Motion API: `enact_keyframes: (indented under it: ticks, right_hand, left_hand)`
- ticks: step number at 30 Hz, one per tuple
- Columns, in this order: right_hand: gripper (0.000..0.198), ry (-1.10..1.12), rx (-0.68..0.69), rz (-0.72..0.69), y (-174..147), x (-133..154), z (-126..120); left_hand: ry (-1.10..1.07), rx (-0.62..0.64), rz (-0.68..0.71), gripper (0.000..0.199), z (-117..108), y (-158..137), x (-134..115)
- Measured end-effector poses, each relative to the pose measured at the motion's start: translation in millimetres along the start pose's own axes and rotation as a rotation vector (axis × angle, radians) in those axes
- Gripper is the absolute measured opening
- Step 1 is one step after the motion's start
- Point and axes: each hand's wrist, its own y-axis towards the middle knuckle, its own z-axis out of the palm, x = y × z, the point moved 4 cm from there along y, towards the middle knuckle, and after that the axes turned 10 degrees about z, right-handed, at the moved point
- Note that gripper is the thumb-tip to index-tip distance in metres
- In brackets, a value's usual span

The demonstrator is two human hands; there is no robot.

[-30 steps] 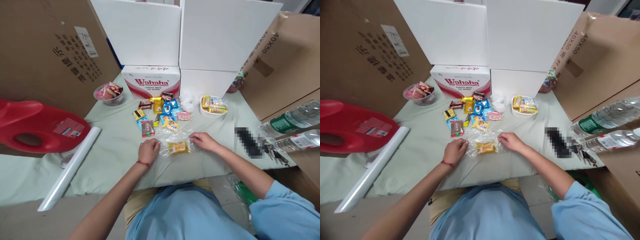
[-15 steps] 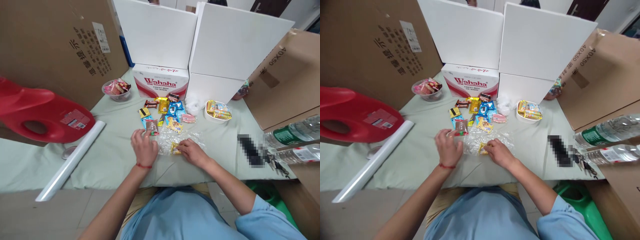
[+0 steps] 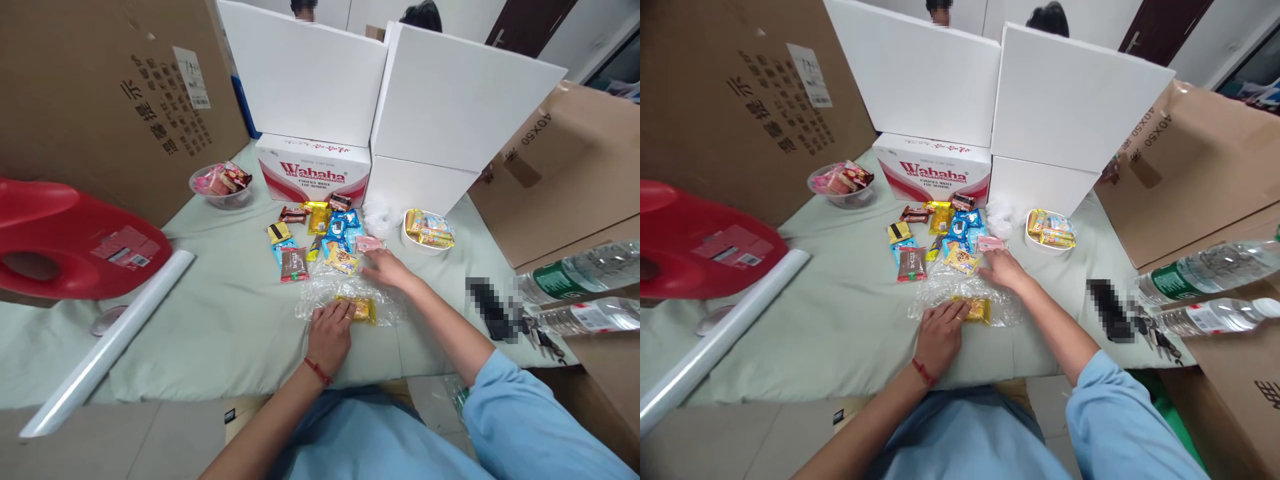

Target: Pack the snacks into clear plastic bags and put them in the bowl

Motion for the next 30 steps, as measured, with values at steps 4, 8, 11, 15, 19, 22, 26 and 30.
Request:
enact_keyframes:
  ticks: [4, 8, 11, 15, 19, 22, 26, 30]
  right_hand:
    - [0.034, 0.004, 0.156, 0.077, 10.6, 2.9, 12.7]
    - [0.027, 0.081, 0.203, -0.068, -20.2, 21.0, 11.8]
    - [0.038, 0.047, 0.247, -0.366, -64.5, 39.3, 17.1]
    - [0.056, -0.114, 0.182, -0.412, -107.7, 41.0, 38.6]
    - [0.055, -0.211, 0.153, -0.346, -118.7, 39.4, 53.0]
    - [0.055, -0.231, 0.156, -0.303, -117.9, 44.7, 53.2]
    - [0.053, -0.291, 0.189, -0.258, -116.4, 53.4, 48.6]
    - [0.048, -0.269, 0.186, -0.249, -113.7, 57.0, 44.3]
  left_hand:
    - [0.019, 0.004, -0.014, 0.041, -2.9, -3.5, -2.9]
    - [0.010, -0.016, -0.015, 0.038, -1.6, -3.1, -6.5]
    - [-0.068, -0.039, -0.054, 0.033, 4.0, -3.6, -3.0]
    - [-0.342, -0.064, -0.023, 0.036, 6.7, -9.8, 13.2]
    - [-0.719, -0.175, -0.057, 0.037, -15.5, -26.3, 46.8]
    - [-0.762, -0.467, -0.567, 0.030, -34.6, -35.9, 91.0]
    - [-0.517, -0.405, -0.932, 0.043, -33.3, -19.2, 113.1]
    - [-0.465, -0.221, -0.812, 0.027, -20.5, -3.7, 93.7]
